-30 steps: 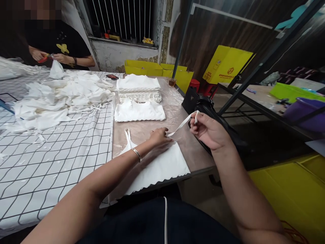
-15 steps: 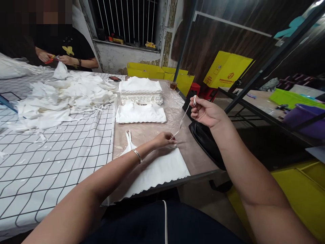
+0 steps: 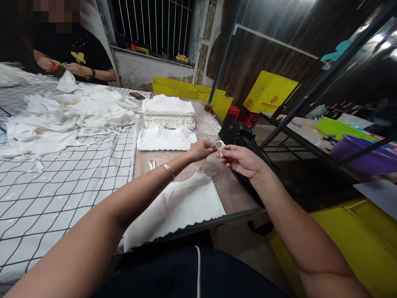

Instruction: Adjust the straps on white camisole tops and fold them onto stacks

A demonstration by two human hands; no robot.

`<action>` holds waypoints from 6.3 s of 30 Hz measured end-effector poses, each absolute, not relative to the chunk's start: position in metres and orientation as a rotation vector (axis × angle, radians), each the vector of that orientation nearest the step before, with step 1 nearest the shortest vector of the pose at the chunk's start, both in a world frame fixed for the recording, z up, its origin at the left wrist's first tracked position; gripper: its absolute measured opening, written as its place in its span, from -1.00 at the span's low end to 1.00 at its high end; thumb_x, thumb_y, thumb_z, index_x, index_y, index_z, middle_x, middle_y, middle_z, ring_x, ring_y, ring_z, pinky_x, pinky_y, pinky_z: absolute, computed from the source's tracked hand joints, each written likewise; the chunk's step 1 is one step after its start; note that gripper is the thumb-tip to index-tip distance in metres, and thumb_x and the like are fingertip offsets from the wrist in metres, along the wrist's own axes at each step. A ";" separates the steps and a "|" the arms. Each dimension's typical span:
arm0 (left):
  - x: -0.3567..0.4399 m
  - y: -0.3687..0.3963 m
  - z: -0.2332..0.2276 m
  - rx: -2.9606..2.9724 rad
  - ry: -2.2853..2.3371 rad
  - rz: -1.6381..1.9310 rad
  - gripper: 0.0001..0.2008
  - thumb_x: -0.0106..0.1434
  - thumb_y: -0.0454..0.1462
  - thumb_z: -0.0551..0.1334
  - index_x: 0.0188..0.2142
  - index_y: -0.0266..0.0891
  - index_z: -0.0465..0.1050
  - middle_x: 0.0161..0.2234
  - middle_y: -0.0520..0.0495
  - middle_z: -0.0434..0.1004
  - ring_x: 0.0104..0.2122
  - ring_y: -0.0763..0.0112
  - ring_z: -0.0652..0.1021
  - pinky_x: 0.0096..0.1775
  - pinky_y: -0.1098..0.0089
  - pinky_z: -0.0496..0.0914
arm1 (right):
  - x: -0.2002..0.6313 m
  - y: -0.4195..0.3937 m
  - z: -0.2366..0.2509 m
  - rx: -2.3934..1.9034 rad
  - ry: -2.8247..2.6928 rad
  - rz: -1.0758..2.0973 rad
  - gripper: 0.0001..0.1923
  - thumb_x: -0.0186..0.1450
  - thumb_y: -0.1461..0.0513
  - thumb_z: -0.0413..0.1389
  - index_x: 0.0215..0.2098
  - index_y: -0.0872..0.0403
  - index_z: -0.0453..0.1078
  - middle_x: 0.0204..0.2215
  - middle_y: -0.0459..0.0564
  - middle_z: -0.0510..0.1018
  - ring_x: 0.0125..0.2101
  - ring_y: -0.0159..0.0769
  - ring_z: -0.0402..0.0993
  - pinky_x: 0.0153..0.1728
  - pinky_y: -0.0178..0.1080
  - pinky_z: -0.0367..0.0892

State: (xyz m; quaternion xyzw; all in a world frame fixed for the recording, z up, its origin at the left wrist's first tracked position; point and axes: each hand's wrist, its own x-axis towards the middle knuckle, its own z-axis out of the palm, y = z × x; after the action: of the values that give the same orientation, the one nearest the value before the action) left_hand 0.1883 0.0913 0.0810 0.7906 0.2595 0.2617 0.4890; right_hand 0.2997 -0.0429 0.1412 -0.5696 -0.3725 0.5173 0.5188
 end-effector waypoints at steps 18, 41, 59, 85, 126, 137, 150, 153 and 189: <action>0.085 0.011 0.016 2.459 1.141 0.198 -0.74 0.20 -0.10 0.26 -0.21 -0.21 0.46 -0.15 -0.20 0.55 -0.07 0.00 0.43 -0.05 0.07 0.15 | 0.285 -0.018 0.061 -1.392 -0.797 1.240 -0.68 -0.10 0.26 0.44 -0.51 0.09 0.38 -0.59 -0.15 0.47 -0.57 -0.48 0.38 -0.61 -0.43 0.20; 0.081 0.013 0.010 2.059 1.124 0.335 -0.86 0.15 -0.21 0.27 -0.45 -0.22 0.54 -0.30 -0.07 0.59 -0.13 0.11 0.47 0.00 0.08 0.09 | 0.237 -0.038 0.012 -1.443 -1.075 1.112 -0.60 -0.16 0.07 0.42 -0.49 0.07 0.41 -0.55 -0.15 0.45 -0.52 -0.41 0.27 -0.43 -0.31 0.17; 0.077 0.012 0.010 2.023 1.116 0.354 -0.84 0.13 -0.25 0.27 -0.54 -0.26 0.50 -0.33 -0.04 0.58 -0.16 0.17 0.49 0.04 0.03 0.05 | 0.265 -0.035 0.005 -1.538 -1.405 0.926 -0.74 -0.02 0.09 0.30 -0.43 0.08 0.50 -0.47 -0.06 0.52 -0.48 -0.35 0.30 -0.43 -0.29 0.21; 0.077 0.011 0.012 1.928 1.126 0.392 -0.83 0.12 -0.24 0.28 -0.55 -0.26 0.47 -0.35 -0.03 0.57 -0.20 0.21 0.51 0.06 0.03 0.05 | 0.246 -0.039 -0.002 -1.433 -1.506 0.722 -0.91 0.06 0.19 0.26 -0.48 0.03 0.55 -0.52 -0.09 0.52 -0.46 -0.34 0.32 -0.37 -0.28 0.26; 0.079 0.008 0.013 1.936 1.150 0.416 -0.88 0.14 -0.24 0.26 -0.42 -0.24 0.56 -0.34 -0.06 0.61 -0.18 0.18 0.51 0.03 0.06 0.08 | 0.236 -0.040 -0.001 -1.403 -1.318 0.770 -0.72 0.00 0.03 0.34 -0.48 0.06 0.51 -0.50 -0.06 0.53 -0.49 -0.34 0.28 -0.42 -0.27 0.23; 0.080 0.006 0.010 1.922 1.151 0.464 -0.85 0.15 -0.22 0.26 -0.48 -0.22 0.53 -0.36 -0.06 0.62 -0.19 0.18 0.53 0.01 0.09 0.11 | 0.242 -0.046 -0.001 -1.470 -1.509 0.587 -0.92 0.08 0.19 0.21 -0.46 0.01 0.52 -0.51 -0.07 0.49 -0.50 -0.32 0.28 -0.41 -0.26 0.26; 0.073 -0.009 0.009 2.415 1.081 0.554 -0.85 0.24 -0.36 0.15 -0.26 -0.22 0.51 -0.18 -0.17 0.55 -0.08 0.12 0.45 0.03 0.03 0.10 | 0.247 -0.042 0.018 -1.524 -1.440 0.973 -0.91 0.03 0.25 0.18 -0.45 0.05 0.49 -0.54 -0.11 0.48 -0.45 -0.30 0.36 -0.35 -0.25 0.27; 0.063 -0.029 0.002 2.715 0.793 0.599 -0.71 0.30 -0.30 0.12 0.00 -0.20 0.42 0.06 -0.22 0.44 0.05 0.10 0.39 0.13 0.04 0.08 | 0.251 -0.033 0.019 -1.373 -1.043 1.366 -0.88 -0.01 0.22 0.18 -0.47 0.08 0.44 -0.50 -0.07 0.51 -0.47 -0.33 0.38 -0.40 -0.29 0.29; -0.063 -0.065 -0.004 2.309 1.890 0.279 -0.47 0.27 0.10 0.02 -0.04 -0.24 0.40 -0.10 -0.26 0.43 -0.07 -0.04 0.39 -0.09 0.05 0.22 | 0.287 -0.118 0.017 -2.370 -1.194 0.160 -0.87 0.11 0.19 0.08 -0.57 0.03 0.27 -0.59 -0.08 0.43 -0.50 -0.29 0.33 -0.46 -0.30 0.11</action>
State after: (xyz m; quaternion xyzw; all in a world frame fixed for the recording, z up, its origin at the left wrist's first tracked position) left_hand -0.0628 -0.0649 -0.0038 0.7685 0.6290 0.0929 0.0721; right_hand 0.2867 -0.1183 0.0165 -0.8656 -0.4359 0.0585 0.2393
